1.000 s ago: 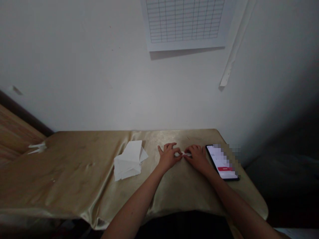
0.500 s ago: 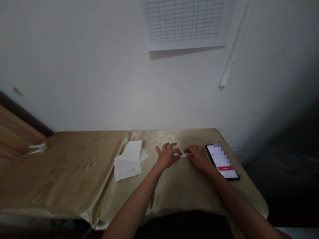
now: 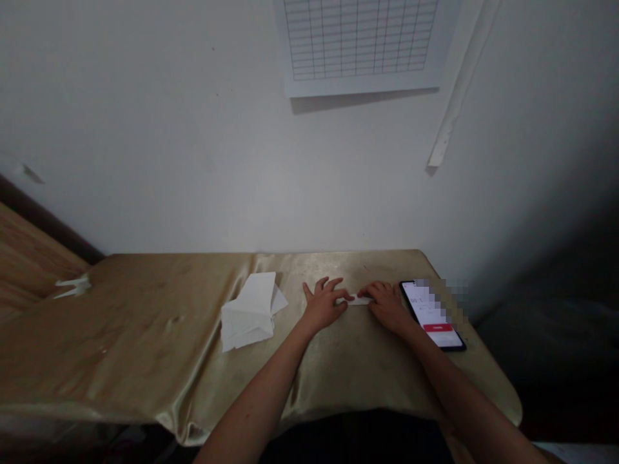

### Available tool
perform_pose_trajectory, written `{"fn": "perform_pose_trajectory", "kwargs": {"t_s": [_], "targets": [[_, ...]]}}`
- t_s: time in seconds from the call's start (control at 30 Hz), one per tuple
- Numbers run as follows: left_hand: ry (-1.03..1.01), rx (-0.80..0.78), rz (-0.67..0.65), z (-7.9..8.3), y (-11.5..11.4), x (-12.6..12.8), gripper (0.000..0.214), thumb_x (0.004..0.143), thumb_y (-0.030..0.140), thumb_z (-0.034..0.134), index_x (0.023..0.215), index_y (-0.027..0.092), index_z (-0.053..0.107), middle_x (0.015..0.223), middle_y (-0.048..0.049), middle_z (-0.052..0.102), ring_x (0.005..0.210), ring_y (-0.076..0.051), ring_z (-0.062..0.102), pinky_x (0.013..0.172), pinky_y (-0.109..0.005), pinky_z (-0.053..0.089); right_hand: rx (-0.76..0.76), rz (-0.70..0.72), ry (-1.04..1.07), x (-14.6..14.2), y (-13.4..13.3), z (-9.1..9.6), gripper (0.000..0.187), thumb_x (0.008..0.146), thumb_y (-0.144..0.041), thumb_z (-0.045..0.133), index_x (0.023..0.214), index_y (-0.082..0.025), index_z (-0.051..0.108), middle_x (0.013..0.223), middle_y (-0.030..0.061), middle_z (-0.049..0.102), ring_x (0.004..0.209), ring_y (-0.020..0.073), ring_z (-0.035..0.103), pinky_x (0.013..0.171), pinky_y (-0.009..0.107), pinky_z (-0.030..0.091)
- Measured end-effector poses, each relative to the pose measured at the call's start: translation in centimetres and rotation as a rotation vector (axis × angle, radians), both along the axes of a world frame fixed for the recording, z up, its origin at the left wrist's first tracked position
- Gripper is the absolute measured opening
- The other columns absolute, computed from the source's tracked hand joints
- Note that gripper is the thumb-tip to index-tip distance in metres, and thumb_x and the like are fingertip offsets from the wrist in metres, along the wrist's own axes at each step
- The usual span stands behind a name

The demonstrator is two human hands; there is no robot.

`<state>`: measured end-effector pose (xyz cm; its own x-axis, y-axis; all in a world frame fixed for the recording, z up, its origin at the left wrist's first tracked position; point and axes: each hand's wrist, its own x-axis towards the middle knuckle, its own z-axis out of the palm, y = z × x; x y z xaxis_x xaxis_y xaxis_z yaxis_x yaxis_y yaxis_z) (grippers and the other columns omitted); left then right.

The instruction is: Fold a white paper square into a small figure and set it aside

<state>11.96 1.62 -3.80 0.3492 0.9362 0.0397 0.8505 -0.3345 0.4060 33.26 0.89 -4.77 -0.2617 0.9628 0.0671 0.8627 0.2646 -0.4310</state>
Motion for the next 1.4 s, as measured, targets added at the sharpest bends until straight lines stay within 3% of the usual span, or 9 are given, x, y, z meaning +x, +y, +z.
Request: {"fn": "perform_pose_trajectory", "kwargs": {"t_s": [0.2, 0.57, 1.07, 1.4], "targets": [[-0.04, 0.052, 0.043, 0.2, -0.1, 0.8, 0.015, 0.087, 0.048, 0.069, 0.1, 0.042, 0.074, 0.149, 0.006, 0.051, 0.145, -0.034, 0.028, 0.109, -0.082, -0.004, 0.044, -0.045, 0.012, -0.5, 0.0, -0.2, 0.025, 0.092, -0.028, 0.048, 0.108, -0.029, 0.068, 0.119, 0.0053, 0.063, 0.126, 0.0278, 0.046, 0.115, 0.059, 0.018], [-0.05, 0.068, 0.065, 0.0, -0.2, 1.3, 0.017, 0.086, 0.049, 0.071, 0.1, 0.038, 0.073, 0.148, 0.003, 0.051, 0.142, -0.034, 0.032, 0.108, -0.083, 0.0, 0.094, -0.092, -0.003, -1.3, -0.3, -0.6, 0.021, 0.092, -0.04, 0.056, 0.106, -0.027, 0.066, 0.118, 0.0064, 0.061, 0.125, 0.03, 0.045, 0.114, 0.061, 0.018], [-0.025, -0.015, 0.037, 0.1, 0.4, 0.4, 0.019, 0.087, 0.041, 0.071, 0.105, 0.045, 0.071, 0.153, 0.0077, 0.047, 0.146, -0.033, 0.027, 0.108, -0.083, -0.002, -0.012, -0.042, 0.007, -0.5, 0.4, -0.6, 0.027, 0.089, -0.023, 0.054, 0.112, -0.031, 0.065, 0.125, 0.0041, 0.058, 0.129, 0.0291, 0.041, 0.117, 0.061, 0.012], [-0.024, -0.028, 0.022, 0.0, 0.6, 0.0, 0.022, 0.088, 0.039, 0.069, 0.107, 0.05, 0.071, 0.153, 0.0098, 0.046, 0.147, -0.034, 0.027, 0.108, -0.083, -0.003, -0.031, 0.035, 0.054, 0.8, 1.0, -0.8, 0.042, 0.08, -0.012, 0.049, 0.115, -0.029, 0.065, 0.124, 0.0045, 0.059, 0.128, 0.0248, 0.043, 0.114, 0.048, 0.022]]}}
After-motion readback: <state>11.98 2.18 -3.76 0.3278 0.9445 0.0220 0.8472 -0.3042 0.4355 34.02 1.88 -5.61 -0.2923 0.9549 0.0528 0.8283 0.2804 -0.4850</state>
